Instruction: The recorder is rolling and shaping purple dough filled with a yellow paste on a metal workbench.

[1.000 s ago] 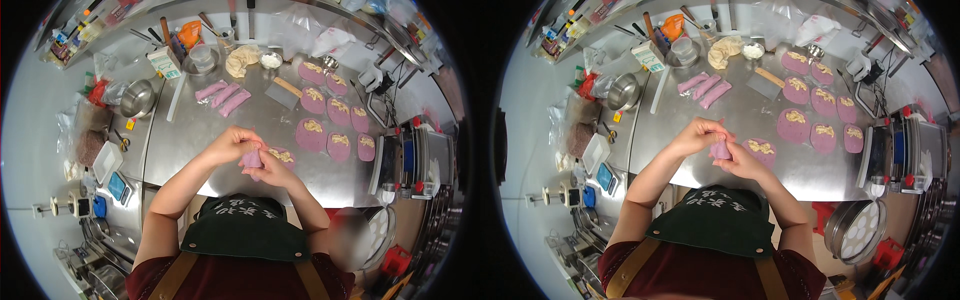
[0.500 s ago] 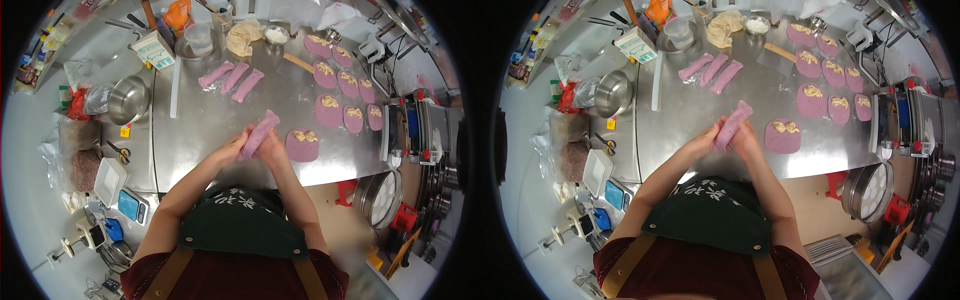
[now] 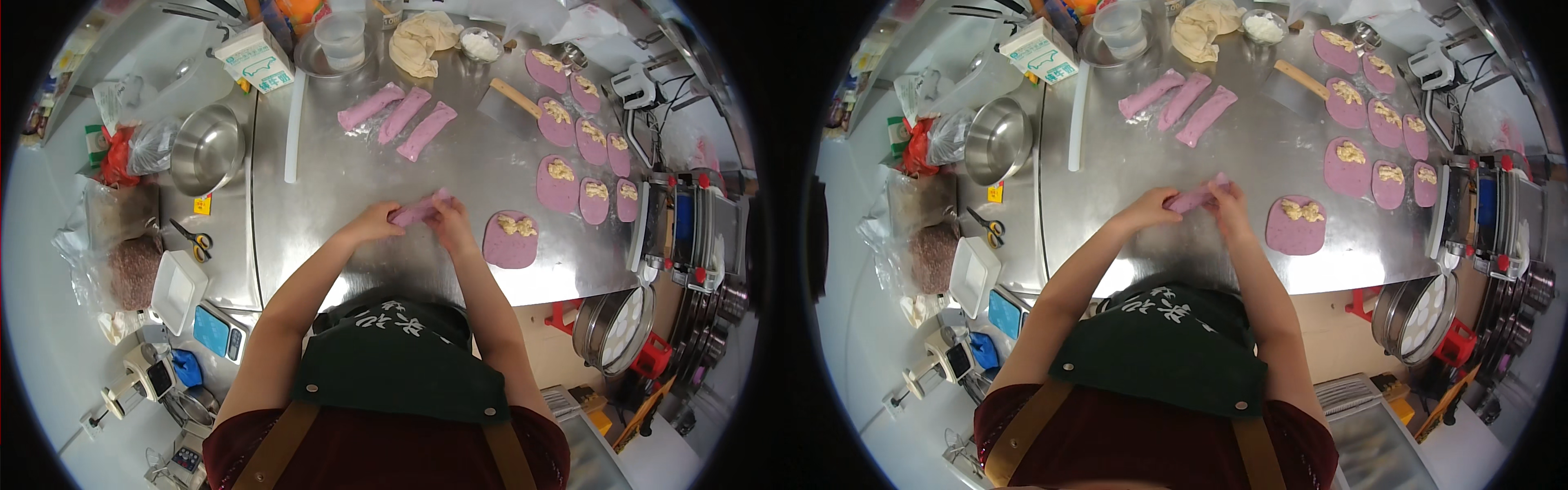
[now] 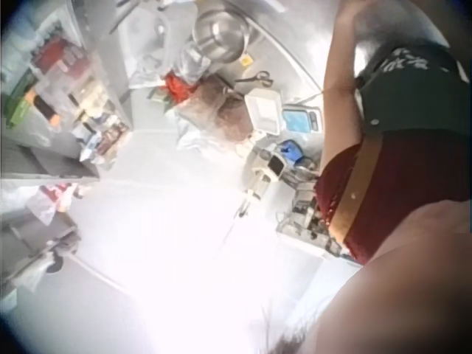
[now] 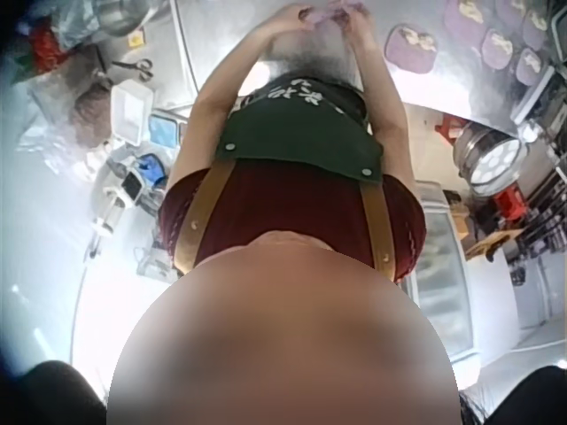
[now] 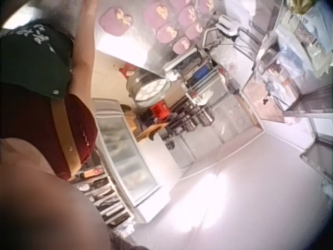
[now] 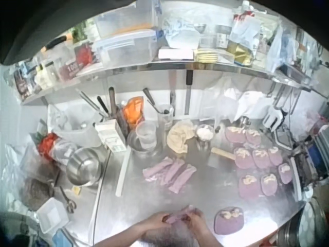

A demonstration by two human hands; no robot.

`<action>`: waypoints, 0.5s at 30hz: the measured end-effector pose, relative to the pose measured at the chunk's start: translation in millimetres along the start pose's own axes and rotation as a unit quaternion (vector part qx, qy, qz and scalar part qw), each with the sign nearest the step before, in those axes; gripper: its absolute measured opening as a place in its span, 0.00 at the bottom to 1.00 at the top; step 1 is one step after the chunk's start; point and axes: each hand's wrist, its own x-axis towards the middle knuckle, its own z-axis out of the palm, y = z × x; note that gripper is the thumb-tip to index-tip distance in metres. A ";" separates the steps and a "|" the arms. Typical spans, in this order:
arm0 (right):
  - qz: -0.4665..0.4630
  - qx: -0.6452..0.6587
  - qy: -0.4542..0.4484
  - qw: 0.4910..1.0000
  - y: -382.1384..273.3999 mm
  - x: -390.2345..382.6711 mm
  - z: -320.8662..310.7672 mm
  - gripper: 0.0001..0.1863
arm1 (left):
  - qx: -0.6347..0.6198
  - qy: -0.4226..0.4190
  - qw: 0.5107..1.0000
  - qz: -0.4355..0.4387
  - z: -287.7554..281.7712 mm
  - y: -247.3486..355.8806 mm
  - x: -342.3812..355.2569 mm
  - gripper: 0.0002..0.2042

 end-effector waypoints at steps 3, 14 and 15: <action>-0.037 -0.098 0.055 0.993 -5.4 2.7 -9.6 0.17 | 0.017 0.136 0.985 0.105 -0.7 -4.2 -6.4 0.22; -0.436 -0.612 0.067 0.656 -26.5 -1.0 -12.7 0.19 | -0.376 0.320 0.869 0.030 18.6 -34.7 -20.0 0.15; -0.454 -0.632 0.006 0.628 -25.0 -1.4 -4.3 0.20 | -0.376 0.322 0.868 0.029 23.5 -31.0 -18.2 0.15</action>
